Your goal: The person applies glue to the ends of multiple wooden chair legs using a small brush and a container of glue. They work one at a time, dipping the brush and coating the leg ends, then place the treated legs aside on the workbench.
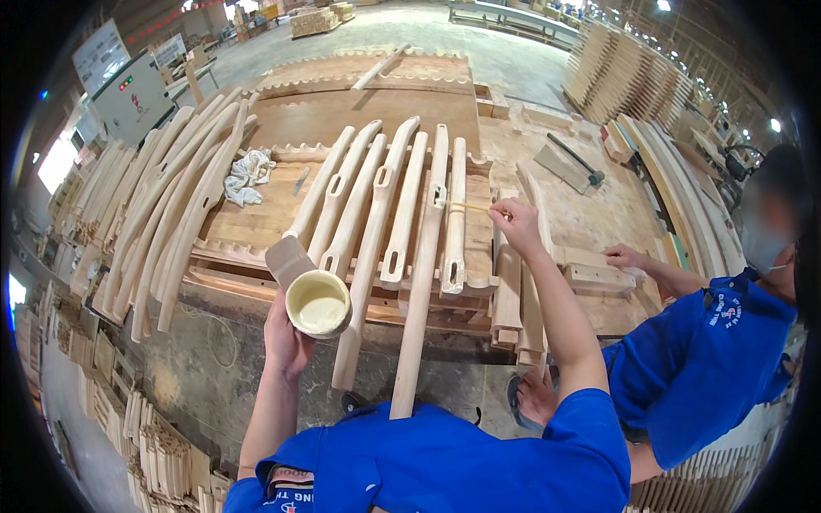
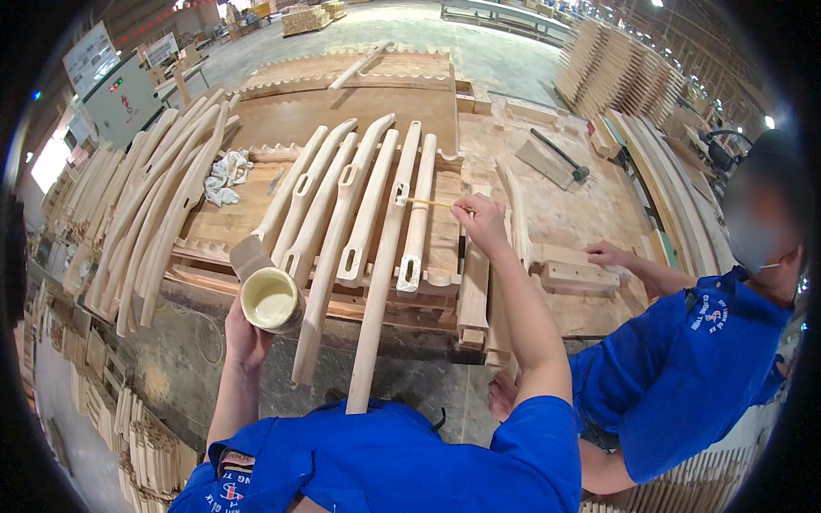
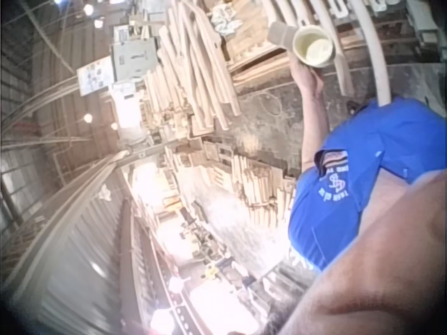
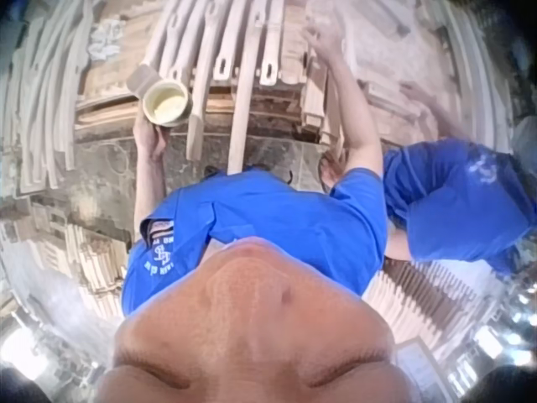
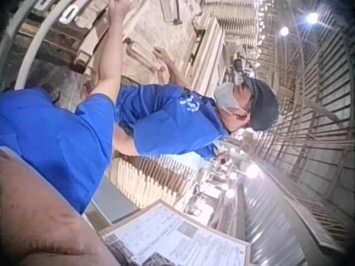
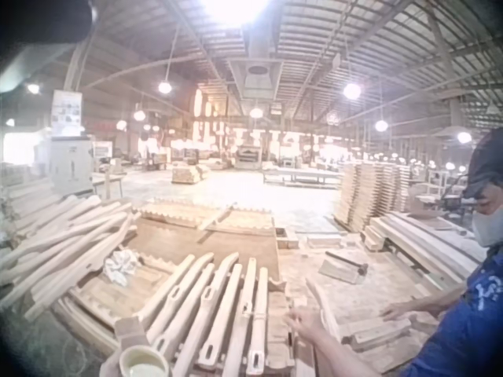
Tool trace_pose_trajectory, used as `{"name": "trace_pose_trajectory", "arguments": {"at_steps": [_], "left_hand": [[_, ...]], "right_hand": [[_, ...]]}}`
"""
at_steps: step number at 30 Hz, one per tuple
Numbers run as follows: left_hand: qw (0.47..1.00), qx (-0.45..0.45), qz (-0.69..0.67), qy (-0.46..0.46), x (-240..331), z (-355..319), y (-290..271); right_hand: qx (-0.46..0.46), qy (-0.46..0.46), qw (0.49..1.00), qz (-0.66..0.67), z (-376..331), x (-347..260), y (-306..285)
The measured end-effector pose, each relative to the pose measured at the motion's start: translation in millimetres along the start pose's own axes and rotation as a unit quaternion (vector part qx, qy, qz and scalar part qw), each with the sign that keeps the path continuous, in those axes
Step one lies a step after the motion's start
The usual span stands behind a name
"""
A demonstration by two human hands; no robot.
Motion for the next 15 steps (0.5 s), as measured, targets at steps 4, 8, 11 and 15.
{"name": "trace_pose_trajectory", "arguments": {"at_steps": [4, 8, 11, 15], "left_hand": [[1.000, -0.022, -0.008, 0.000, -1.2, -0.4, 2.7], [1.000, -0.023, -0.006, 0.004, 0.2, -3.3, 4.4], [1.000, -0.026, 0.002, 0.008, 1.4, -0.8, 7.8], [0.999, -0.026, 0.012, 0.019, 2.8, -1.8, 6.8]], "right_hand": [[0.040, -0.047, 0.992, -0.112, -4.5, -7.1, -3.4], [-0.077, 0.066, 0.995, -0.016, -6.5, 0.6, 0.8], [-0.029, 0.097, 0.995, -0.009, 5.5, 2.4, 4.7], [-0.032, 0.087, 0.992, -0.080, 13.7, -6.8, 10.9]]}}
Point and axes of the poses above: each hand's wrist, its own z-axis towards the middle knuckle, its own y-axis out of the palm, x = y × z, the point moved 4 cm from there along z, towards the middle knuckle, and after that the axes turned 3 degrees about -x, right-handed, at the moved point
